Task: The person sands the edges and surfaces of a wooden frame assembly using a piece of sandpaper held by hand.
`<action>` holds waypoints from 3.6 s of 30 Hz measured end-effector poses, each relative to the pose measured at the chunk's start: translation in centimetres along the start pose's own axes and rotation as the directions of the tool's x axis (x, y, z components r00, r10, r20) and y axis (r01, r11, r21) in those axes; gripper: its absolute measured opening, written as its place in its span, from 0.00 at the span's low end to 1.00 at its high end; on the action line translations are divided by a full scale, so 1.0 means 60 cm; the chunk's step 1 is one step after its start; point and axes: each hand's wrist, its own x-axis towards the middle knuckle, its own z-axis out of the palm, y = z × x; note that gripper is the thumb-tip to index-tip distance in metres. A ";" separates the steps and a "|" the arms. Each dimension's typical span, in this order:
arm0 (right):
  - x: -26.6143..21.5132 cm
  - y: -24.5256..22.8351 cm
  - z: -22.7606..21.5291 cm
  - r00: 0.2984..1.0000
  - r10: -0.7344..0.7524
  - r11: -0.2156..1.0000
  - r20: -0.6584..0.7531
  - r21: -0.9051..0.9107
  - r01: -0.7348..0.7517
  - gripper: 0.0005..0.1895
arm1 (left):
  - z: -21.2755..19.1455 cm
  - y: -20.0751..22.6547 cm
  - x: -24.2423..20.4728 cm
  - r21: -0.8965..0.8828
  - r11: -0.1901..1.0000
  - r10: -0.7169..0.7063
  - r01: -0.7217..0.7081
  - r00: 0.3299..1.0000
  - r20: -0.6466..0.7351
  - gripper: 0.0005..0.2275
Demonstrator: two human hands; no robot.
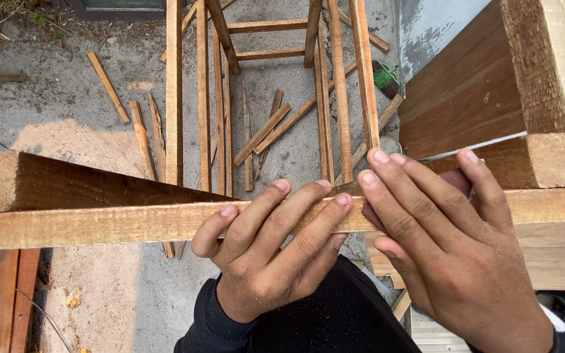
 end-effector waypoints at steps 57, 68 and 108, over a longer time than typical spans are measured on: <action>0.035 -0.033 -0.007 0.994 -0.108 0.992 0.024 0.074 0.106 0.28 | -0.061 -0.044 0.007 -0.064 0.998 0.001 0.011 0.985 0.175 0.16; 0.047 -0.022 -0.024 0.993 -0.107 0.991 0.053 0.090 0.102 0.27 | -0.056 -0.049 0.000 -0.055 0.998 0.027 -0.018 0.987 0.157 0.15; 0.052 -0.082 -0.020 0.951 0.302 0.944 -0.063 0.158 -0.290 0.22 | -0.028 -0.050 -0.011 0.052 0.997 0.050 -0.050 0.999 0.009 0.14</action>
